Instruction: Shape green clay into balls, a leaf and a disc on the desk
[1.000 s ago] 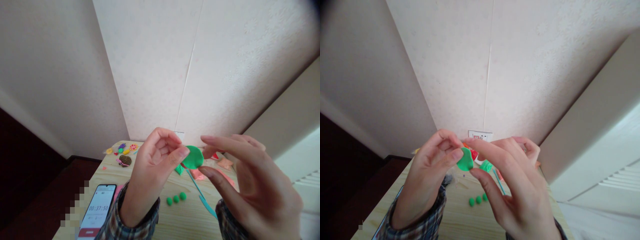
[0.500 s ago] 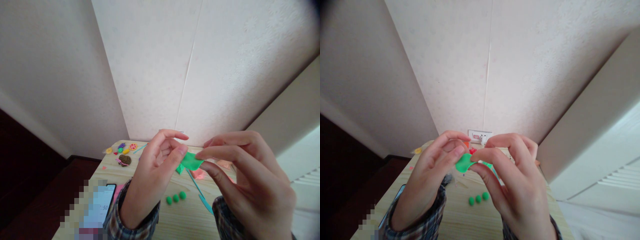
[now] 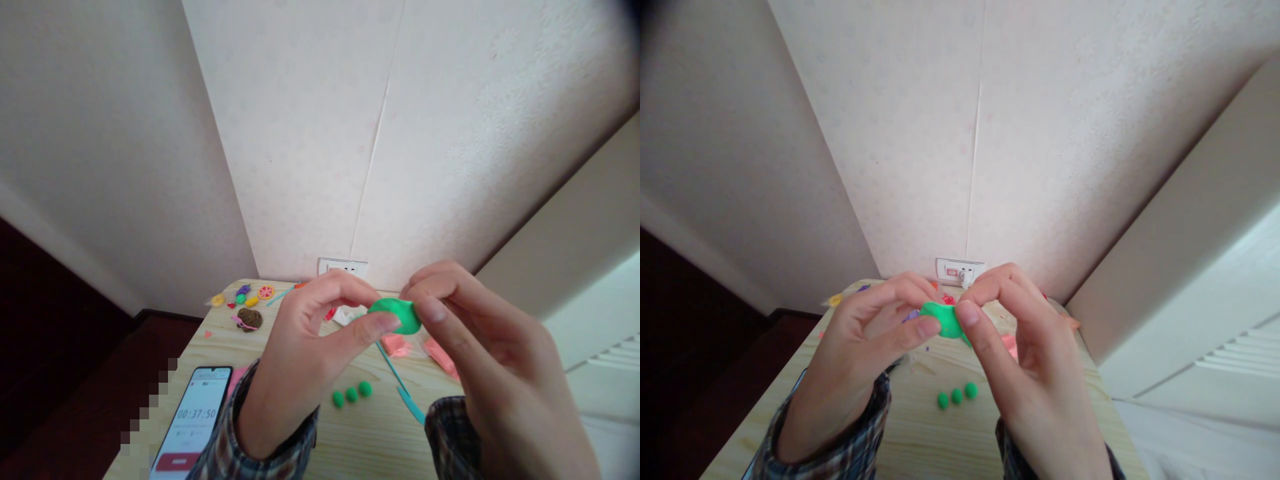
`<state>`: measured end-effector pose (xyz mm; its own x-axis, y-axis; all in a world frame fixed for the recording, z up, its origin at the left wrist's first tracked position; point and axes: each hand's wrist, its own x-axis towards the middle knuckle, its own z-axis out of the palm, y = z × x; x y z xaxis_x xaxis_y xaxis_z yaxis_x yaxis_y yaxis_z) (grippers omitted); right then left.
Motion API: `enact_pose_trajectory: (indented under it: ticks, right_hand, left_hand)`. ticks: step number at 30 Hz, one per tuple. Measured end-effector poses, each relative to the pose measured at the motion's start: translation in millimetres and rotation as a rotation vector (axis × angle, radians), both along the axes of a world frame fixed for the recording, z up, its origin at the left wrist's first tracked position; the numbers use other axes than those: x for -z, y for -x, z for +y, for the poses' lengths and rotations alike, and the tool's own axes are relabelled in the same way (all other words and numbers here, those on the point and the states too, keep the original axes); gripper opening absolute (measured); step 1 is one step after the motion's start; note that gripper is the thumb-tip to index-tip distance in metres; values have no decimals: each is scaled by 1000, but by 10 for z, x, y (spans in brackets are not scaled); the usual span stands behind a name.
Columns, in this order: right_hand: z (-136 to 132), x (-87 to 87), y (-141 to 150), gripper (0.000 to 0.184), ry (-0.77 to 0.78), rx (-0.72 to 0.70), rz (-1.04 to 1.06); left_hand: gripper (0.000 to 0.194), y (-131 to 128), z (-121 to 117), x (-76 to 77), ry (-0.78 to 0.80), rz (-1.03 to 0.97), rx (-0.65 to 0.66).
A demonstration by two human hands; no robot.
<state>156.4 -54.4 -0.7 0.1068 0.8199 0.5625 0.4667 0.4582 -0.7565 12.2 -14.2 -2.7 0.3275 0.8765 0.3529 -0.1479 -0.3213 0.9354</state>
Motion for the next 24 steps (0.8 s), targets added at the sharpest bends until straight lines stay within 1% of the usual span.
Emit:
enact_pose_trajectory:
  ticks: [3,5,9,12,18,21,24]
  right_hand:
    - [-7,3,-22,17,27,-44,51]
    - [-16,4,-34,15,33,-73,80]
    - [-30,1,-37,14,30,-121,115]
    - [-18,-3,-25,15,24,-86,109]
    - [0,-4,8,19,-1,-38,128]
    - [-13,0,20,17,-23,-25,122]
    - [-23,0,22,16,-37,-28,98]
  left_hand:
    - [7,-9,-8,6,7,-22,37]
    - [8,-15,-12,5,9,-26,31]
    - [12,-22,-1,4,15,6,62]
    - [13,-22,1,-2,30,10,109]
    - [7,-39,-43,-40,115,-10,173]
    - [6,-63,-56,-37,169,-42,178]
    - [6,-71,-53,-17,153,-79,166]
